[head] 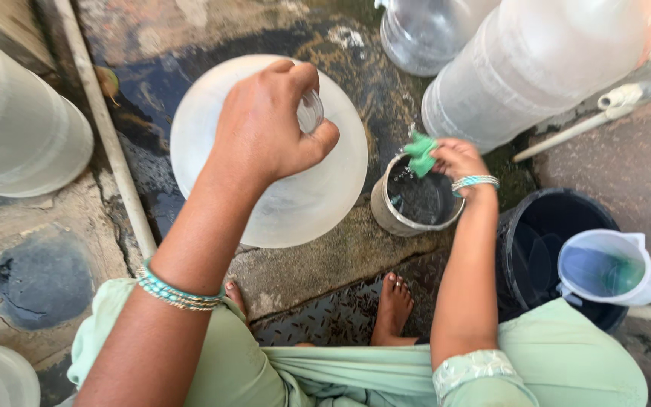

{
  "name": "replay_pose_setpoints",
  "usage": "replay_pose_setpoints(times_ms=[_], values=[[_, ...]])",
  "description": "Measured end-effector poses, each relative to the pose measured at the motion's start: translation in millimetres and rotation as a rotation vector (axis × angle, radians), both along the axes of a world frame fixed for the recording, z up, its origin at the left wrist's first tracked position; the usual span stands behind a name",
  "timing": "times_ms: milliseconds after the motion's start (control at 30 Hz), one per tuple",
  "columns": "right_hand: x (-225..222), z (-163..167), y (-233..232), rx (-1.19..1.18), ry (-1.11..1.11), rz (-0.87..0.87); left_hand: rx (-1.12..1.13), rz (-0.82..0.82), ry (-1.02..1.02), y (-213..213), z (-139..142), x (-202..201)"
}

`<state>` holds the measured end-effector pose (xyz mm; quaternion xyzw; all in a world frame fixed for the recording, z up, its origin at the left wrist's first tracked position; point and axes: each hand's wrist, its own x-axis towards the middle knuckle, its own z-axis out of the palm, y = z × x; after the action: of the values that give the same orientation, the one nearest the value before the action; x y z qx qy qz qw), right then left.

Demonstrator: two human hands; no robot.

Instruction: The person scrubs the inside of a large plastic water dispenser bottle using a toothbrush, then wipes the exterior with a green sponge. The task is performed on a wet concrete floor surrounded by other water bottles.

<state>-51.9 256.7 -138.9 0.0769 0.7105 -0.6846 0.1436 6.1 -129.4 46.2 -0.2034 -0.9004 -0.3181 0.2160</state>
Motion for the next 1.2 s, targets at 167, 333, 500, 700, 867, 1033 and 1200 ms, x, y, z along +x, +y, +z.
replay_pose_setpoints(times_ms=[167, 333, 500, 700, 867, 1033, 1200], values=[[29.1, 112.5, -64.5, 0.059, 0.619, 0.081, -0.098, 0.137, 0.048, -3.8, 2.1, -0.2], [63.2, 121.7, -175.2, 0.759, 0.877, 0.535, -0.024, 0.054, -0.022, -21.5, 0.6, 2.4], [36.3, 74.1, -238.1, 1.109, 0.859, 0.435, -0.021, -0.067, -0.046, -44.5, -1.5, 5.6], [20.9, 63.6, -237.0, 1.287, 1.024, 0.387, 0.002, -0.107, -0.017, -55.1, -4.3, 6.9], [15.6, 62.5, -270.2, 0.961, 1.043, 0.387, -0.140, -0.024, 0.149, -42.2, -8.2, 8.9], [-13.6, 59.8, -296.1, 1.035, 1.216, 0.331, -0.538, -0.162, 0.191, -42.0, -6.3, 20.7], [-13.7, 61.3, -316.7, -0.434, 0.388, 0.452, -0.805, -0.055, 0.416, -43.3, -14.7, 31.1]])
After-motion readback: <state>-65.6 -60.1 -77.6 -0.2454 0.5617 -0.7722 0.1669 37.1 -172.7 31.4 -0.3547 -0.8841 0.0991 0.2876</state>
